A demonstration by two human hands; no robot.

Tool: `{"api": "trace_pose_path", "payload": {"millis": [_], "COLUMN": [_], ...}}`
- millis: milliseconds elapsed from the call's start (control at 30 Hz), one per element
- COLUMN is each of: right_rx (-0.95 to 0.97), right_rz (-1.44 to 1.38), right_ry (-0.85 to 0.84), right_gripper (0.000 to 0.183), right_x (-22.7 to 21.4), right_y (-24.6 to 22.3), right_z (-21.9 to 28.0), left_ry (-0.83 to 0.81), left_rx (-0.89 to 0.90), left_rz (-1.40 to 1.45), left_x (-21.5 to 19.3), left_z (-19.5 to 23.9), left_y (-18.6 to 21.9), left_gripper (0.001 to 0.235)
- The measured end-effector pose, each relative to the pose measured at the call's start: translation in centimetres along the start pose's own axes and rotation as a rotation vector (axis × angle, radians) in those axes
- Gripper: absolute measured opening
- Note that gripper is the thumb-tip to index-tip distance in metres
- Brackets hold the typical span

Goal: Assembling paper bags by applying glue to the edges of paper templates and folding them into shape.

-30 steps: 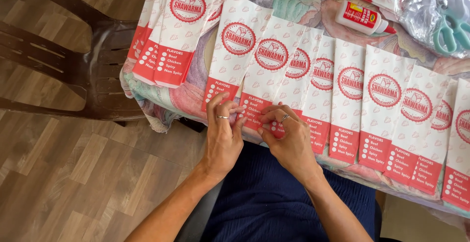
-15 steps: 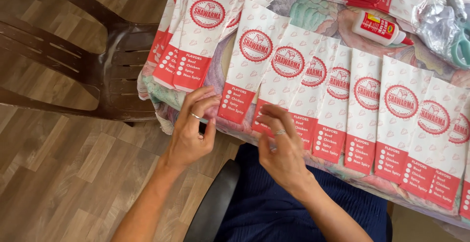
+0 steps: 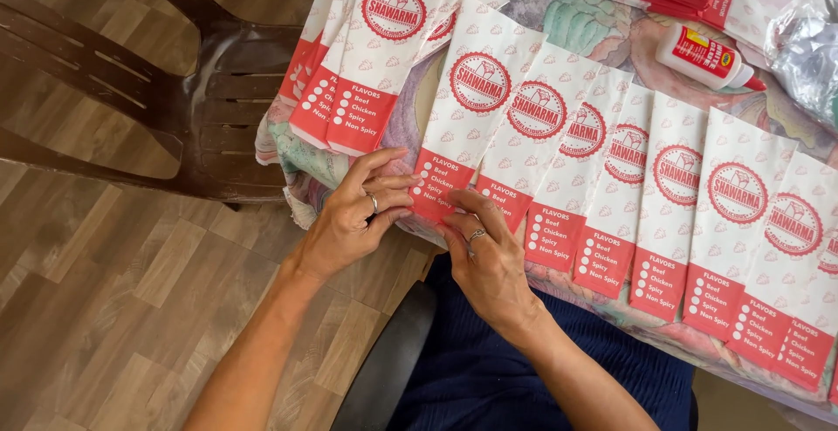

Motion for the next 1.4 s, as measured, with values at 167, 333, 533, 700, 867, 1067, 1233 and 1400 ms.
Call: {"api": "trace_pose_path", "payload": {"millis": [167,333,533,700,867,1067,1233,1400], "right_rx": [0.01,0.031,0.109,0.187,0.156,-0.13,-0.263,-0.261], "right_rz": [-0.032,-0.105,-0.167,-0.221,-0.203,0.029,0.091,0.069], "right_ry": [-0.01,-0.003,0.013,0.0,-0.019,-0.083,-0.163,-0.158], "right_gripper": [0.008,0.012,0.012,0.014,0.012,0.01,0.011,0.013], "right_x": [-0.2,0.0,-0.2,-0.4,-0.6,-0.7,-1.1,-1.2], "right_y": [0.2,0.9,1.6,2.4,2.6,-0.7,-1.5,-1.2], "right_z": [-0.2,-0.6,-1.2,-1.7,-2.0,-1.4,-0.2,0.0], "left_ry": [0.017,0.02,0.123,0.237,0.281,0.282,0.265,0.332], "left_rx": [0.023,0.015,-0.102,-0.215,-0.215,-0.245,-0.253,-0.246], "left_rz": [-0.004,-0.035,-0.065,-0.008,-0.11,-0.114,-0.082,0.007], "left_x": [-0.3,0.0,0.7,1.2,1.7,1.4,1.6,1.5], "left_z": [-0.2,-0.4,-0.6,-0.6,-0.4,-0.7,-0.4,-0.5], "left_y": [0.1,0.2,-0.2,0.0,-0.1,0.0,0.0,0.2], "left_gripper": [0.005,0.007,0.011,0.024,0.034,0.037,0.035,0.015]}}
Point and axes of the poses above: each hand's wrist, its own z-axis away from the middle knuckle, its own x-axis out of the palm, y = z × x, the point moved 8 cm from there along -z, towards the middle knuckle, and after that the axes turned 15 degrees about -y, right-handed, at the moved point
